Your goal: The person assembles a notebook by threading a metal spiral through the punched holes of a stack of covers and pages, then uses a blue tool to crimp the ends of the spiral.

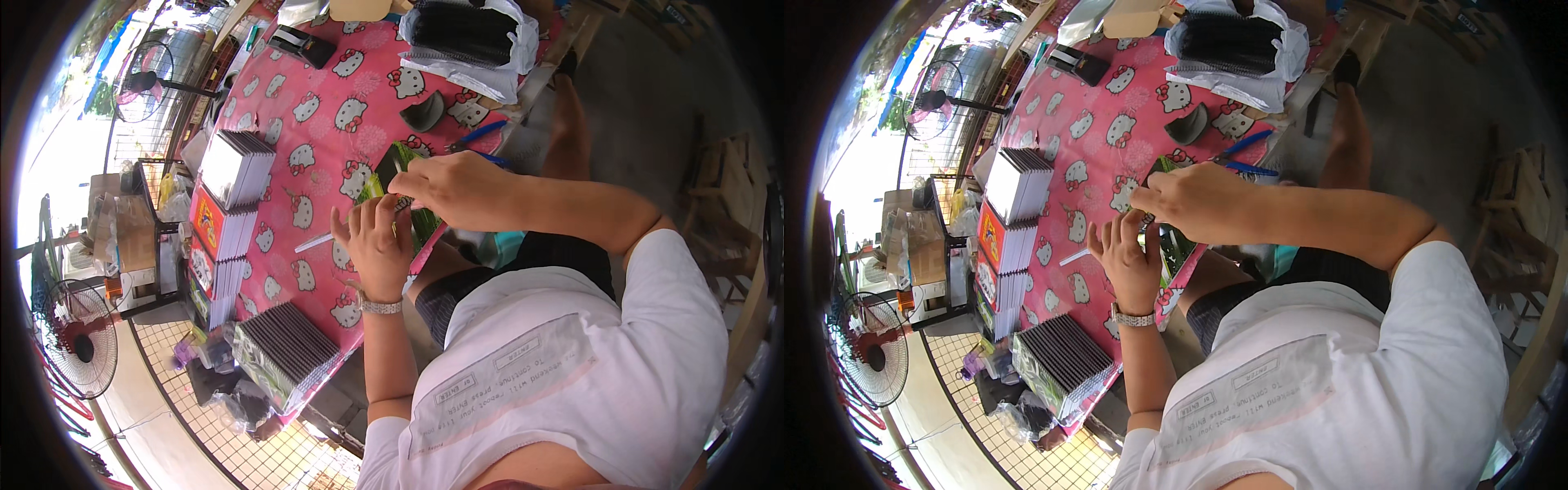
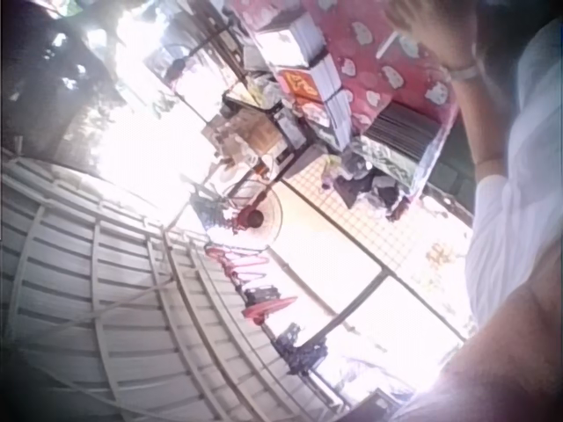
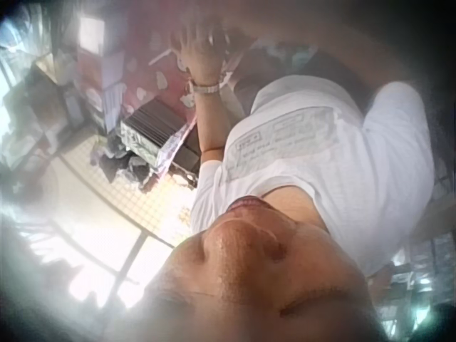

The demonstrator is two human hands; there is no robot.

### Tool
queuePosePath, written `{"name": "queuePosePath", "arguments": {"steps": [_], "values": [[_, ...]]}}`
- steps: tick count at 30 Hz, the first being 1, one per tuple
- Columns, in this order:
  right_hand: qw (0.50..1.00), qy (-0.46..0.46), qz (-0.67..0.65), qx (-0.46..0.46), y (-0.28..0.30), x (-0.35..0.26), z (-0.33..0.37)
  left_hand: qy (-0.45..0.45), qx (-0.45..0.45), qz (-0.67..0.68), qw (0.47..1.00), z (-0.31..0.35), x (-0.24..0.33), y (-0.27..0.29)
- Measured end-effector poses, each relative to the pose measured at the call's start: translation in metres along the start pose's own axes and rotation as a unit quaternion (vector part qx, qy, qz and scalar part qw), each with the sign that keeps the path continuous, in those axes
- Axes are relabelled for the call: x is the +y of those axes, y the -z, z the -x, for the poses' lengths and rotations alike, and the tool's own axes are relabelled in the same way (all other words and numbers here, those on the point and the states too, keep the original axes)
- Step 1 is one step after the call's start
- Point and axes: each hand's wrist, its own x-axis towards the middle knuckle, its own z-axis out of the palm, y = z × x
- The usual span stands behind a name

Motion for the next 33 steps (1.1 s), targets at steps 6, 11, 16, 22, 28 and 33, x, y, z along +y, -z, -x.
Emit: {"name": "queuePosePath", "arguments": {"steps": [6, 11, 16, 22, 28, 33], "values": [[0.999, 0.007, -0.03, 0.017, -0.02, 0.007, 0.003, 0.003, -0.007, 0.007, 1.0, -0.002, 0.0, 0.005], [0.998, 0.052, -0.018, 0.003, -0.017, 0.006, 0.001, 0.016, 0.002, 0.029, 0.999, 0.001, -0.003, 0.005], [0.994, 0.011, -0.085, 0.061, -0.011, 0.003, -0.001, 0.008, 0.02, 0.029, 0.999, 0.002, -0.002, 0.002], [0.982, -0.053, -0.181, 0.019, -0.007, -0.001, 0.0, -0.009, 0.006, 0.025, 1.0, 0.005, -0.003, 0.004], [0.873, -0.201, -0.378, -0.232, 0.024, -0.004, -0.024, -0.007, 0.001, 0.051, 0.999, 0.008, -0.011, 0.003], [0.977, -0.193, -0.075, 0.06, -0.097, 0.13, -0.032, -0.033, -0.026, 0.072, 0.997, 0.009, -0.017, 0.005]]}}
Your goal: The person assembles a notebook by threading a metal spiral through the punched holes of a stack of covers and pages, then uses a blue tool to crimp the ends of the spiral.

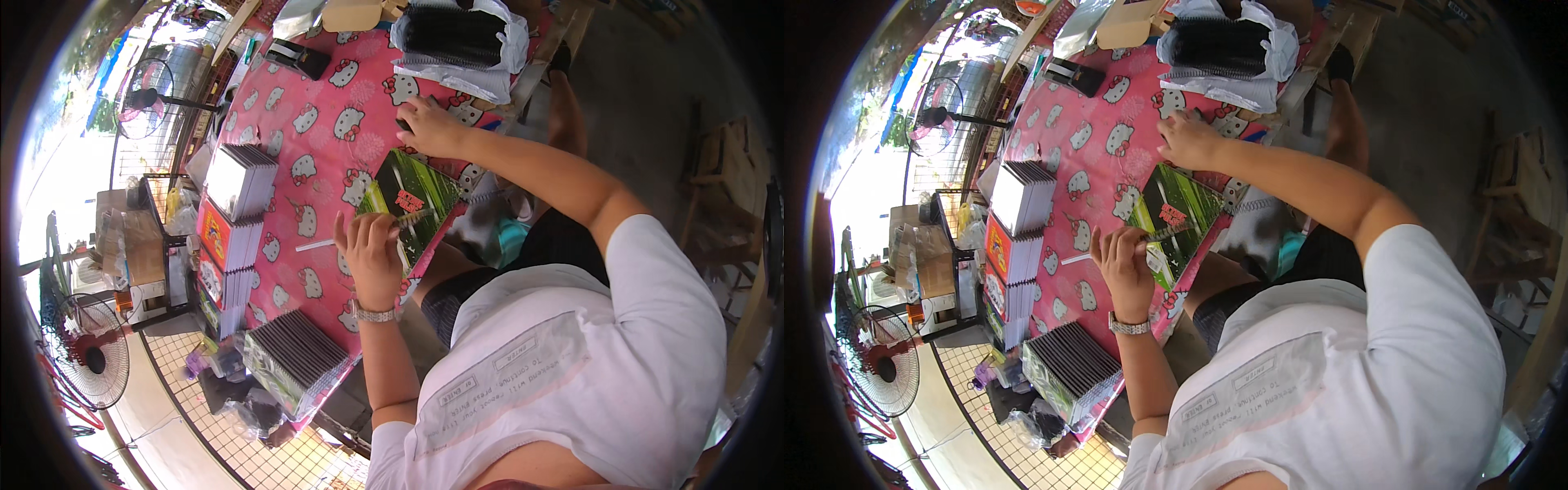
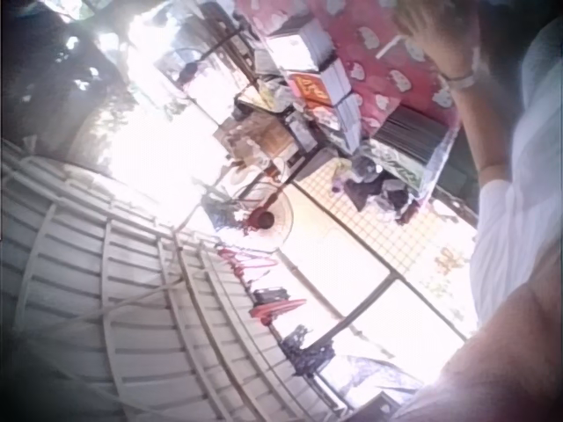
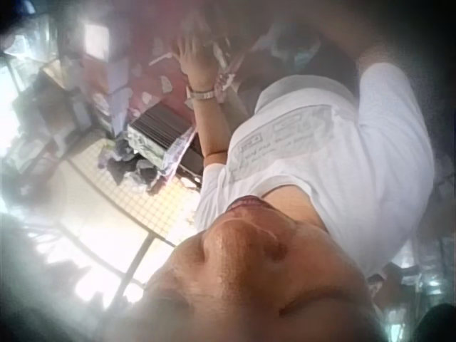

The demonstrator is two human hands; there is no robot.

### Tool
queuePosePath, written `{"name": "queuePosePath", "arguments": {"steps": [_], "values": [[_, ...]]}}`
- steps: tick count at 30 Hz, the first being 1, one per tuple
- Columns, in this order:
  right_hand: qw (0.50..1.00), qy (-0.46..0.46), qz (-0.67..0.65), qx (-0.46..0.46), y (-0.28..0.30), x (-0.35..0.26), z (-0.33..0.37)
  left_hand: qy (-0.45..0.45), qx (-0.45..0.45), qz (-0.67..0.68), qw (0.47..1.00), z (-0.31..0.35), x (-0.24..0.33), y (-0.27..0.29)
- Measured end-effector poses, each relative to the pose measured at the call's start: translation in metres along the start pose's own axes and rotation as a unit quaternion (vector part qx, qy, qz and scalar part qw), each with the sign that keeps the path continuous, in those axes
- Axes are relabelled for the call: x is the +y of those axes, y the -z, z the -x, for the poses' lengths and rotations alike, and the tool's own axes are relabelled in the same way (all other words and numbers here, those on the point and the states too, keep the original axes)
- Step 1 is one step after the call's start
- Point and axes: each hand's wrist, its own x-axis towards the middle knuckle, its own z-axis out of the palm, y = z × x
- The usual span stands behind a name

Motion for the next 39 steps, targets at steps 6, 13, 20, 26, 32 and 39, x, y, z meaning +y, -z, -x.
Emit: {"name": "queuePosePath", "arguments": {"steps": [6, 13, 20, 26, 32, 39], "values": [[0.945, -0.025, 0.326, -0.011, -0.003, 0.007, -0.007, 0.103, 0.083, -0.084, 0.988, 0.011, -0.001, 0.0], [0.783, 0.02, -0.466, -0.411, 0.073, -0.08, 0.036, 0.033, 0.077, 0.02, 0.996, 0.004, 0.005, -0.001], [0.859, 0.034, -0.271, -0.433, 0.081, -0.087, 0.032, 0.026, 0.076, 0.024, 0.997, 0.006, 0.007, -0.004], [0.811, 0.107, -0.392, -0.422, 0.076, -0.094, 0.025, 0.035, 0.068, 0.029, 0.997, 0.011, 0.007, -0.002], [0.739, 0.037, -0.489, -0.463, 0.064, -0.094, 0.024, 0.04, 0.073, 0.049, 0.995, 0.01, 0.004, 0.0], [0.811, 0.025, -0.366, -0.455, 0.057, -0.095, 0.017, 0.043, 0.089, 0.053, 0.994, 0.01, 0.008, -0.002]]}}
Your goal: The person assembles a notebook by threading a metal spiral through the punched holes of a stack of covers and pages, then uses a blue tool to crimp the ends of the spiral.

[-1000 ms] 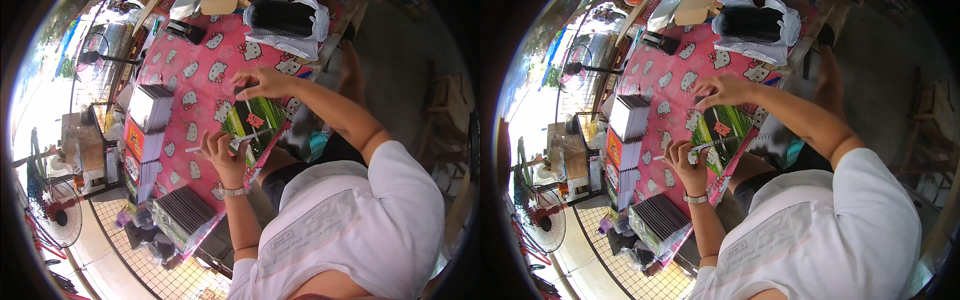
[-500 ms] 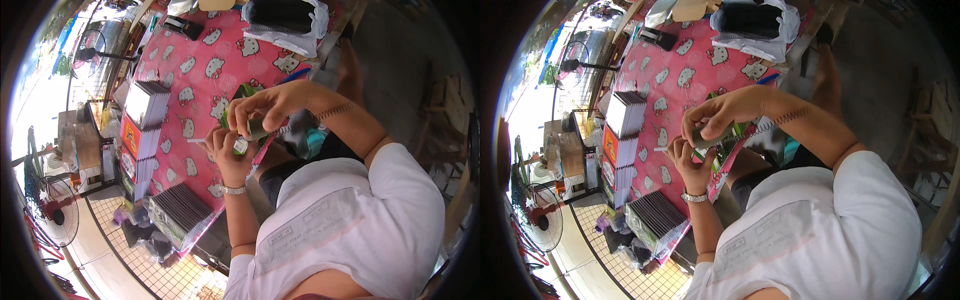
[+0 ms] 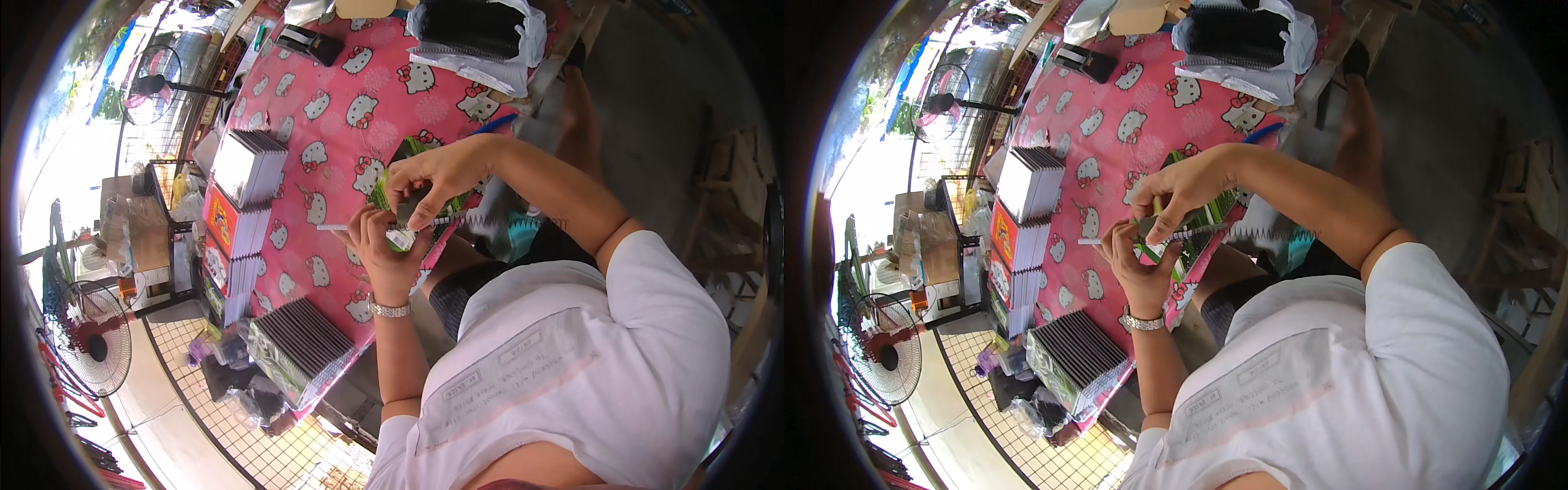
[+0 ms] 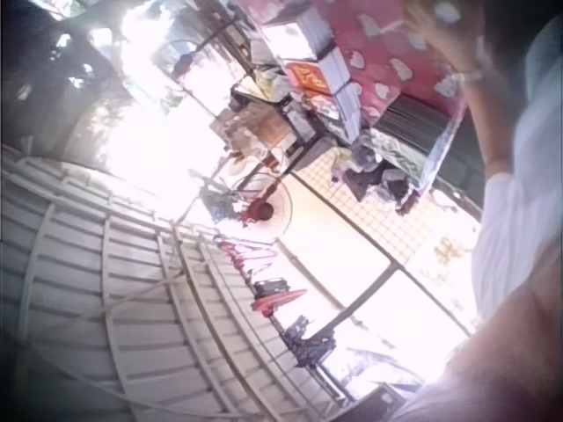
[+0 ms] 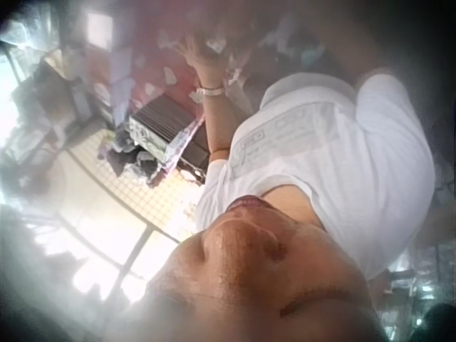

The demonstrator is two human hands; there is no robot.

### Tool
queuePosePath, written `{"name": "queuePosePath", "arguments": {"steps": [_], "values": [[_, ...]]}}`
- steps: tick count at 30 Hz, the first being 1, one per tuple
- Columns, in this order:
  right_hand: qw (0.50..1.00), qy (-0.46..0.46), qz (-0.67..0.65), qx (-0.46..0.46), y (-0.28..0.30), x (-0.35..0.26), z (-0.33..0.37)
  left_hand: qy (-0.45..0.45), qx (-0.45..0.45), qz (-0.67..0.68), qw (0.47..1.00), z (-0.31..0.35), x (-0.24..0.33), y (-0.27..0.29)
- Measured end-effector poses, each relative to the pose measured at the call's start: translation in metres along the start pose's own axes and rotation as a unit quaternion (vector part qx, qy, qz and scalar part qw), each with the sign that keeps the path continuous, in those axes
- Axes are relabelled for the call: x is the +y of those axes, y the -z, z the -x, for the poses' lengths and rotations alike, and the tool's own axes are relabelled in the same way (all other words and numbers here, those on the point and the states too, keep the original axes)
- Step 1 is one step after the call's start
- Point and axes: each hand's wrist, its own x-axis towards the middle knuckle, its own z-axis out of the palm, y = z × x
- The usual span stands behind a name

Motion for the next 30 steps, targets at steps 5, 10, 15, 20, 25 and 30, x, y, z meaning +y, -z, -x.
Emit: {"name": "queuePosePath", "arguments": {"steps": [5, 10, 15, 20, 25, 30], "values": [[0.996, 0.06, -0.047, -0.035, 0.01, 0.003, -0.01, 0.049, 0.011, -0.024, 0.998, -0.007, 0.0, 0.0], [0.981, 0.084, -0.165, -0.059, 0.007, -0.004, -0.025, 0.053, -0.049, -0.033, 0.997, -0.011, -0.033, 0.026], [0.947, 0.155, -0.268, -0.079, 0.007, 0.002, -0.024, 0.023, -0.015, -0.031, 0.999, -0.008, -0.03, 0.022], [0.997, -0.008, 0.072, 0.017, 0.019, -0.001, -0.021, 0.033, -0.018, -0.018, 0.999, -0.008, -0.026, 0.017], [1.0, -0.008, 0.009, 0.024, 0.016, 0.003, -0.025, 0.025, -0.006, -0.02, 0.999, -0.004, -0.03, 0.021], [0.99, 0.07, -0.099, -0.066, 0.016, 0.005, -0.04, 0.097, 0.019, 0.041, 0.994, 0.003, -0.04, 0.027]]}}
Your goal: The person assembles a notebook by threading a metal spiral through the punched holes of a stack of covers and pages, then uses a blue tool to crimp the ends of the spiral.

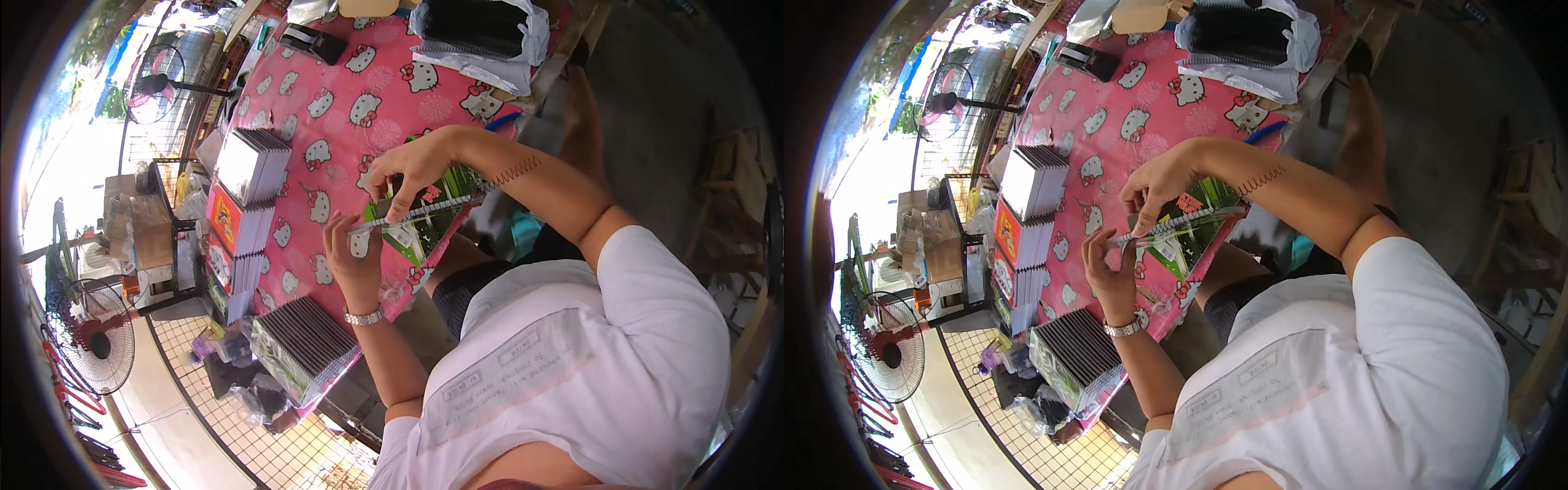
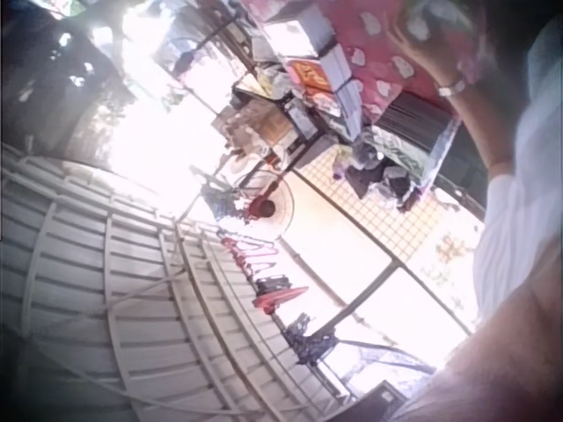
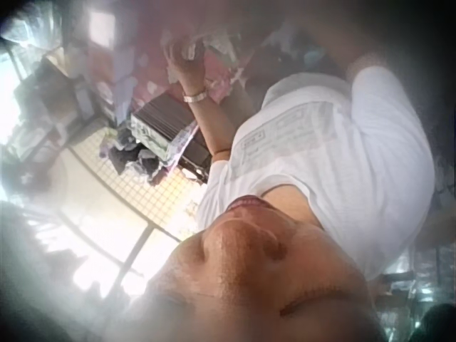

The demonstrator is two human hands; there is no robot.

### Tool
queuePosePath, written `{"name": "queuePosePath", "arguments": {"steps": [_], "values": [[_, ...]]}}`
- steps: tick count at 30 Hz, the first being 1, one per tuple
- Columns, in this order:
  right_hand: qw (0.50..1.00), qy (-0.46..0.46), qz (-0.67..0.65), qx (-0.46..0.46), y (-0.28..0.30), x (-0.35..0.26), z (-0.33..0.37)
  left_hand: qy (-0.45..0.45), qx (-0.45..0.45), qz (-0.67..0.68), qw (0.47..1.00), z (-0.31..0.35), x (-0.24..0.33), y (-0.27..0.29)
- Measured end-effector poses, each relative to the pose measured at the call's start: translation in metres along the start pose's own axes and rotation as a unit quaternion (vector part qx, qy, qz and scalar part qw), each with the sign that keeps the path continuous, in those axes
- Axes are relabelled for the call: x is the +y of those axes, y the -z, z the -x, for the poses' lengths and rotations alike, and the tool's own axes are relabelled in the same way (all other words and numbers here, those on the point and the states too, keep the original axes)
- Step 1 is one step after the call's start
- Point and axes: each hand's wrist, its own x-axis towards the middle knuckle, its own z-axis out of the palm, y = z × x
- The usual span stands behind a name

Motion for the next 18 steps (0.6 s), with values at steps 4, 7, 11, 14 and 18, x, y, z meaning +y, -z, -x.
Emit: {"name": "queuePosePath", "arguments": {"steps": [4, 7, 11, 14, 18], "values": [[0.978, 0.089, -0.182, -0.056, -0.005, 0.005, -0.008, 0.063, -0.027, 0.012, 0.998, 0.002, -0.004, 0.002], [0.999, -0.012, -0.032, -0.013, 0.004, 0.003, -0.014, 0.081, -0.024, 0.078, 0.993, 0.004, -0.012, 0.0], [0.995, 0.03, -0.084, -0.037, -0.001, -0.001, -0.019, 0.062, -0.019, 0.143, 0.988, 0.004, -0.016, -0.003], [0.997, 0.023, -0.067, -0.036, -0.006, -0.005, -0.016, 0.058, -0.028, 0.153, 0.986, 0.004, -0.019, -0.001], [0.995, -0.039, 0.09, -0.035, 0.0, -0.01, -0.021, 0.039, -0.036, 0.171, 0.984, 0.005, -0.027, -0.003]]}}
